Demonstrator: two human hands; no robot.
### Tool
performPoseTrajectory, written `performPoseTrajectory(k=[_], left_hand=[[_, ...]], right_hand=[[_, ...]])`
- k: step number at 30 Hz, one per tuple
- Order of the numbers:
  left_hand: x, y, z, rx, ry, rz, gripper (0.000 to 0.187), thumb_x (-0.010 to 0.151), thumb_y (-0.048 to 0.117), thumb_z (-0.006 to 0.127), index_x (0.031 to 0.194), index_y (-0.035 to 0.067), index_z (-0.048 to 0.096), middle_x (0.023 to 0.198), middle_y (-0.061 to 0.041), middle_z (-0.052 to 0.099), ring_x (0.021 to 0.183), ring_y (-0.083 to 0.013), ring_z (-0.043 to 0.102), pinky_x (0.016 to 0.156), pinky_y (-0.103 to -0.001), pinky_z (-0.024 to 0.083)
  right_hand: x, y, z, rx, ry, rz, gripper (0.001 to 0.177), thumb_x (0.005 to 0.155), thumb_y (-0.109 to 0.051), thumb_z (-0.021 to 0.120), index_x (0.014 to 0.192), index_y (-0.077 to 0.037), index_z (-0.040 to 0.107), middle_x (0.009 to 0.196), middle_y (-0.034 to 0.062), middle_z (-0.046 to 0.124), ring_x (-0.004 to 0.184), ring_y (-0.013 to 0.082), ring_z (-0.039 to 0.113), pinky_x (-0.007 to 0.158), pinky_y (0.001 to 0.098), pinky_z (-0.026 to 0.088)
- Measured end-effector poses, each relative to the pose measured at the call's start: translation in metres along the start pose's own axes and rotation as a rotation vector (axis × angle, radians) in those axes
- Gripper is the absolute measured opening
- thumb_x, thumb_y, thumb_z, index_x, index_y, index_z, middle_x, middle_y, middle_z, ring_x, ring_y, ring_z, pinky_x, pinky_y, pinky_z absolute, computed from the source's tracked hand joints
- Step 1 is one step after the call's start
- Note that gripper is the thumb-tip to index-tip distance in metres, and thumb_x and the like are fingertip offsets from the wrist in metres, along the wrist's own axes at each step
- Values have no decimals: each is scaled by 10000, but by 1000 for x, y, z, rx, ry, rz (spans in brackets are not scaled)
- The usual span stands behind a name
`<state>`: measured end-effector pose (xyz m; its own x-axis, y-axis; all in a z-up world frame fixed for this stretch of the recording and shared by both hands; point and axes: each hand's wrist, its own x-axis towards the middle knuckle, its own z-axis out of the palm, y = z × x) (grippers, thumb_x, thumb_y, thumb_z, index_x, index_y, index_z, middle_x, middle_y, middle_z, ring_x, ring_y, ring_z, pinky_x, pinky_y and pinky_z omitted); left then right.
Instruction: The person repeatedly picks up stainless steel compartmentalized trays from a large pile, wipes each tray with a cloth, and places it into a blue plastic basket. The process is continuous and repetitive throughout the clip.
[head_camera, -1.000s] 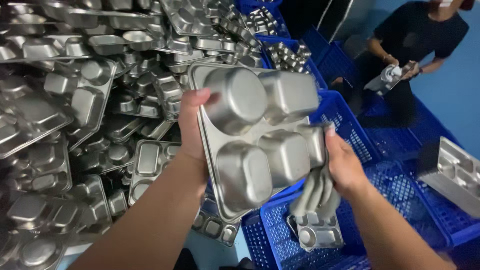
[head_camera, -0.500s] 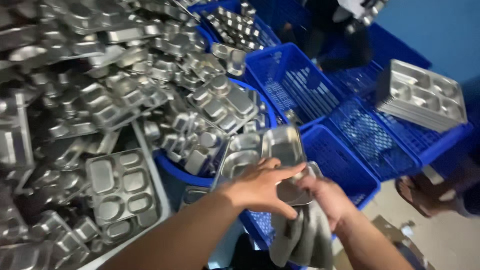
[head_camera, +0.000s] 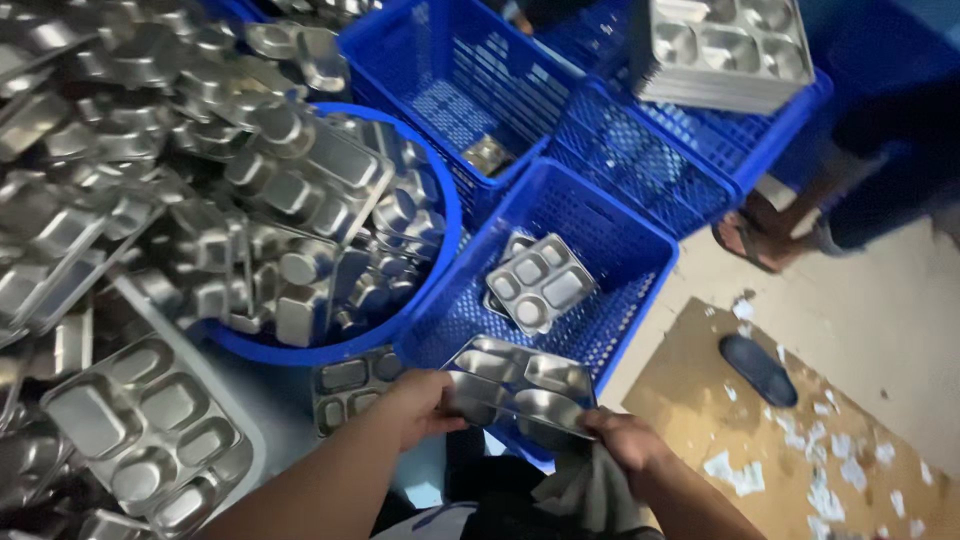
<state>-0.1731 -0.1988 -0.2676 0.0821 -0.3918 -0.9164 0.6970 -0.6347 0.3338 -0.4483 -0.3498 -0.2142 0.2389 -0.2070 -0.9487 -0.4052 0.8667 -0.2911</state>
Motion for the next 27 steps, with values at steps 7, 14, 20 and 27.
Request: performPoseTrajectory(k=[7, 14, 20, 27], left_hand=[[27, 49, 53, 132, 66, 136, 614, 897, 265, 692, 1416, 102, 407, 1077, -171, 676, 927, -296, 705, 753, -392, 625], [27, 67, 49, 572, 392, 289, 959, 781, 455, 854, 1517, 36, 404, 1385, -212, 606, 1230, -326, 616, 1014, -428, 530], [16, 32, 24, 609, 226, 326, 910, 726, 464, 843, 1450, -4, 550, 1353, -198, 701, 1172, -288, 714, 1006, -381, 553], [-43, 61, 44, 321, -22, 472, 753, 737, 348, 834, 1376, 99, 521, 1258, -102, 686, 1069, -228, 685, 874, -408, 576]], right_hand=[[-39, -31, -1, 32, 277, -151, 370, 975, -304, 582, 1110, 25, 681, 947, 222, 751, 742, 362, 717, 687, 506, 605], [-42, -55, 12, -169, 213, -153, 340, 929, -231, 588, 1139, 4, 717, 949, 198, 737, 807, 366, 706, 717, 517, 596], [-28, -61, 53, -110, -11, -251, 336, 922, -155, 578, 1226, -22, 630, 1027, 189, 722, 931, 355, 709, 808, 487, 611], [-39, -116, 124, -231, -411, -350, 337, 923, -108, 562, 1249, -73, 638, 1065, 144, 726, 973, 289, 703, 860, 434, 582]])
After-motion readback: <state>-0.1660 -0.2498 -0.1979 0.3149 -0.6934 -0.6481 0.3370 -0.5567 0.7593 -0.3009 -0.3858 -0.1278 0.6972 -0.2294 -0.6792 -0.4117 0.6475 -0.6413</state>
